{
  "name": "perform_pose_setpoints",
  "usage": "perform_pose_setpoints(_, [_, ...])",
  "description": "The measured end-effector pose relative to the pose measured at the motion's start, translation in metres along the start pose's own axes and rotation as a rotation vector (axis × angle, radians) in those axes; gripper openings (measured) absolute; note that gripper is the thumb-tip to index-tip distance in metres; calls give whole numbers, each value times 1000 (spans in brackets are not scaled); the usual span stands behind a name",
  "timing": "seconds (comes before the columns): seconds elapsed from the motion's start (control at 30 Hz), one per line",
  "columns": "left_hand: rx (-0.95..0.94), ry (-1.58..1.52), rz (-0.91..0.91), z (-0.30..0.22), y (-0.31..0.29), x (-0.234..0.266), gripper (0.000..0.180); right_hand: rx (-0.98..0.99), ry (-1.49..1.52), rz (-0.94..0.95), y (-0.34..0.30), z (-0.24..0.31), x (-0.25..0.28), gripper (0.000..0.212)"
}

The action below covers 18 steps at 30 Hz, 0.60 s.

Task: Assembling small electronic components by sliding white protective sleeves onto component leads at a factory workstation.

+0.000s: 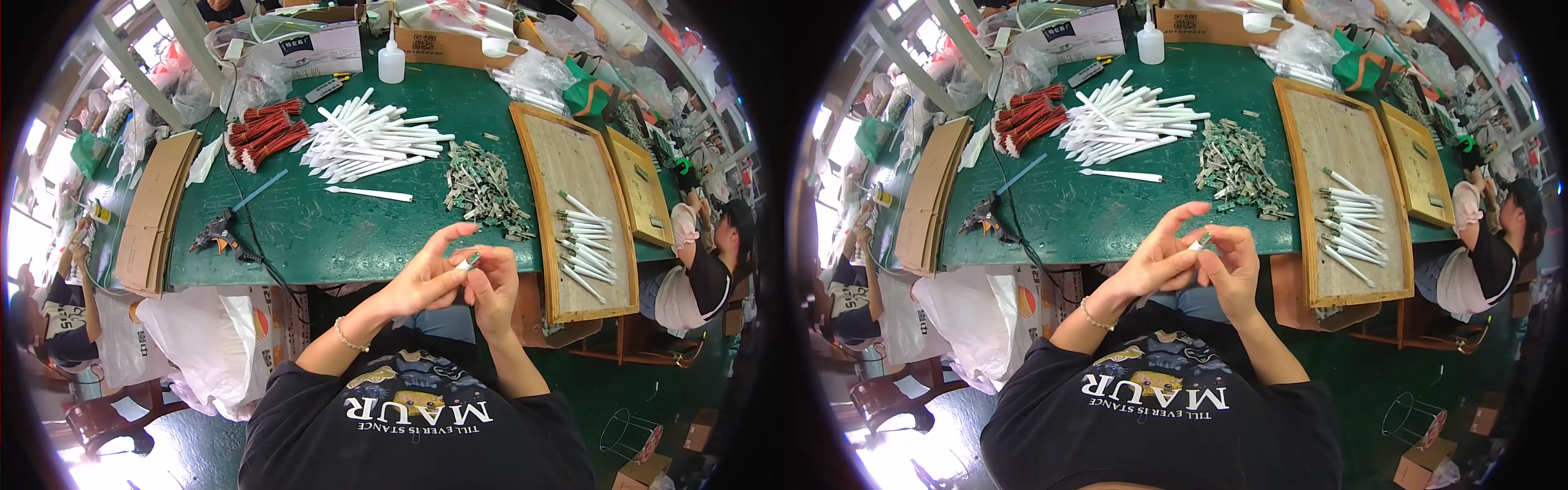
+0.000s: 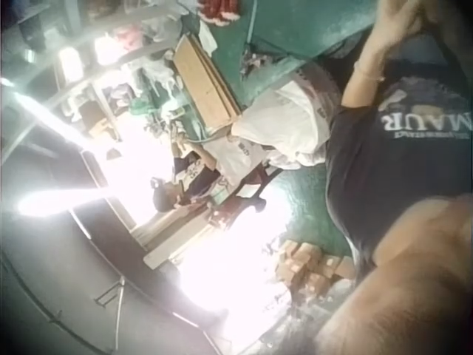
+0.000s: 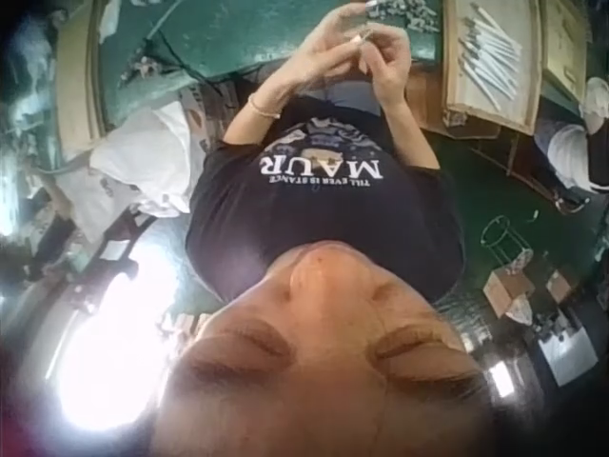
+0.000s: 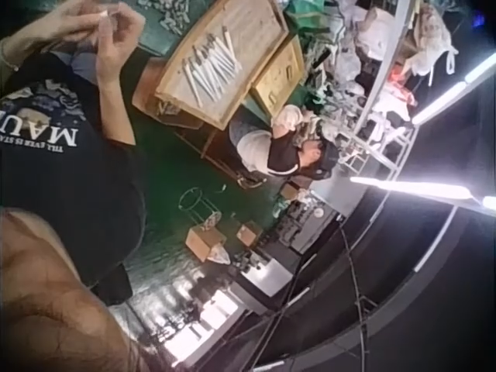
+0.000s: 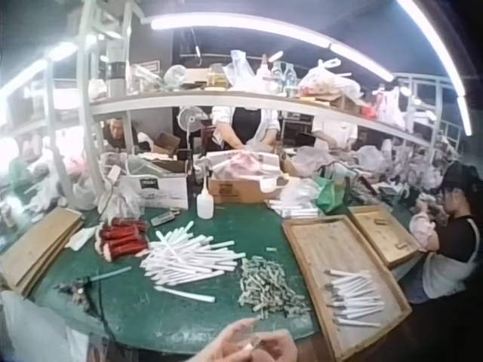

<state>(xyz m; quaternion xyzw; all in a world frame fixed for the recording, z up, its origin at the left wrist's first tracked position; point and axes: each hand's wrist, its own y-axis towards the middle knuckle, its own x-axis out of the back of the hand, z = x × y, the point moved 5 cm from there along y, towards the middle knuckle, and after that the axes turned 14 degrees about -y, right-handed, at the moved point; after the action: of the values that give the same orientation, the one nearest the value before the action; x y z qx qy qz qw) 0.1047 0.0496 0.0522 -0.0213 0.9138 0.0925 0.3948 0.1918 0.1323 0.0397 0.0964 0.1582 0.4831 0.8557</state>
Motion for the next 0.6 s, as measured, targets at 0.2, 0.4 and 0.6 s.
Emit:
perform_pose_setpoints(0.2, [-27, 363, -62, 17, 15, -15, 69, -139, 33, -199, -3, 6, 11, 26])
perform_pose_setpoints(0.4, [-243, 695, -129, -9, 14, 6, 73, -72, -283, -292, 30, 74, 94, 26])
perform_pose_setpoints(0.6, [-537, 1743, -398, -78, -1, 70, 34, -151, -1394, 22, 39, 79, 198, 18])
